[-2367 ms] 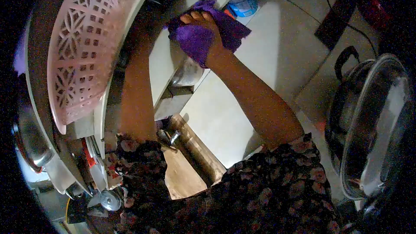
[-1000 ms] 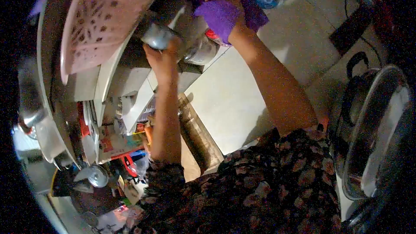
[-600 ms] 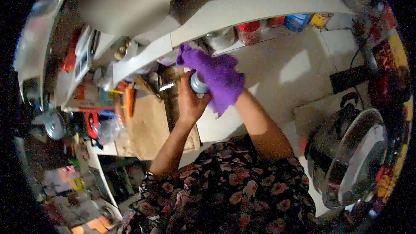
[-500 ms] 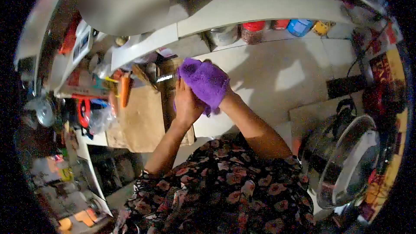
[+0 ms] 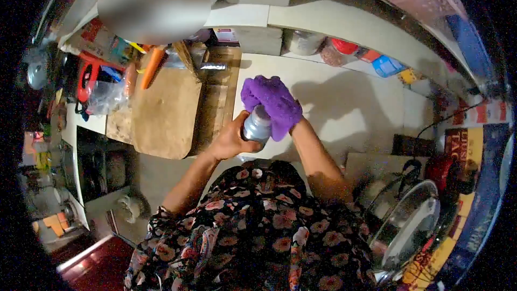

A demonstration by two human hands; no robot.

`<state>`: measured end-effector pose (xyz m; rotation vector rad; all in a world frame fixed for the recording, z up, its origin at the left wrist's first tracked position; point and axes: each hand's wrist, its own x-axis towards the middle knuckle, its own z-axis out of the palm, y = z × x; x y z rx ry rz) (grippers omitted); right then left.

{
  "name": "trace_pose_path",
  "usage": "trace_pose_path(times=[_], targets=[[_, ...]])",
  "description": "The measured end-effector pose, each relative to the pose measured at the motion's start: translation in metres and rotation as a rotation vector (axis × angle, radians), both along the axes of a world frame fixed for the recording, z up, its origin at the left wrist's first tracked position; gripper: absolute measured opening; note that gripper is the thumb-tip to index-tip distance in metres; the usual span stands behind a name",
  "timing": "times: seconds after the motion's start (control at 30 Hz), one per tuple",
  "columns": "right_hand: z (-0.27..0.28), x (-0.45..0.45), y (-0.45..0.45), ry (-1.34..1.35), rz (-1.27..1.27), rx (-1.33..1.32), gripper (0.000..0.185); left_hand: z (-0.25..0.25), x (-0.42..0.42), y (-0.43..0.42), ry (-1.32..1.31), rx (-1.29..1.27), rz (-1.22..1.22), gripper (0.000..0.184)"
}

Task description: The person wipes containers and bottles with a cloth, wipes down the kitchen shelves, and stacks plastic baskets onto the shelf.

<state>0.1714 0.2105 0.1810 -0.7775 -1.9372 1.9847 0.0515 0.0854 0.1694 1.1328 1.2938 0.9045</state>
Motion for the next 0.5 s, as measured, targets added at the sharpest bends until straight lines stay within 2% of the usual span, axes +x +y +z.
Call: trace_pose_path(times=[0.03,0.07,0.1,0.13,0.17,0.2,0.23,0.3,0.33,0.37,0.4,0.47,0.5], targets=[[-0.012,-0.006,-0.015,0.115,-0.135,-0.055,0.028,0.001,-0.003,-0.001,-0.117,-0.024,-0.039,0.073],[-0.024,-0.011,-0.028,0.229,-0.271,-0.111,0.033,-0.002,-0.005,-0.002,-0.125,-0.020,-0.023,0.073],[-0.027,-0.005,-0.026,0.221,-0.258,-0.107,0.033,-0.007,-0.006,-0.003,-0.430,-0.125,0.010,0.070],[-0.029,0.006,-0.021,0.208,-0.126,0.191,0.029,-0.012,-0.007,-0.003,-0.736,-0.228,0.037,0.067],[-0.029,0.017,-0.016,0.193,0.010,0.485,0.036,-0.016,-0.011,-0.004,-0.854,-0.286,-0.071,0.063],[-0.029,0.023,-0.015,0.178,0.151,0.774,0.049,-0.021,-0.014,-0.005,-0.862,-0.283,-0.064,0.063],[0.000,0.023,-0.030,-0.323,0.173,1.294,0.035,-0.027,-0.016,-0.006,-0.912,-0.335,-0.125,0.063],[0.007,0.015,-0.028,-0.303,0.197,1.328,0.029,-0.030,-0.016,-0.004,-0.965,-0.385,-0.186,0.064],[0.007,0.012,-0.026,-0.286,0.208,1.361,0.022,-0.026,-0.012,-0.001,-0.606,-0.230,-0.140,0.062],[-0.010,0.008,-0.022,-0.120,0.213,1.437,0.017,-0.023,-0.007,0.001,-0.248,-0.078,-0.094,0.061],[-0.015,0.007,-0.021,-0.124,0.215,1.436,0.017,-0.019,-0.003,0.004,-0.252,-0.079,-0.095,0.061],[-0.020,0.004,-0.021,-0.321,0.133,1.329,0.016,-0.011,0.006,0.009,0.465,-0.104,-0.022,0.055],[-0.034,0.004,-0.018,-0.416,0.077,1.270,0.014,-0.014,0.012,0.007,0.745,0.078,0.059,0.054]])
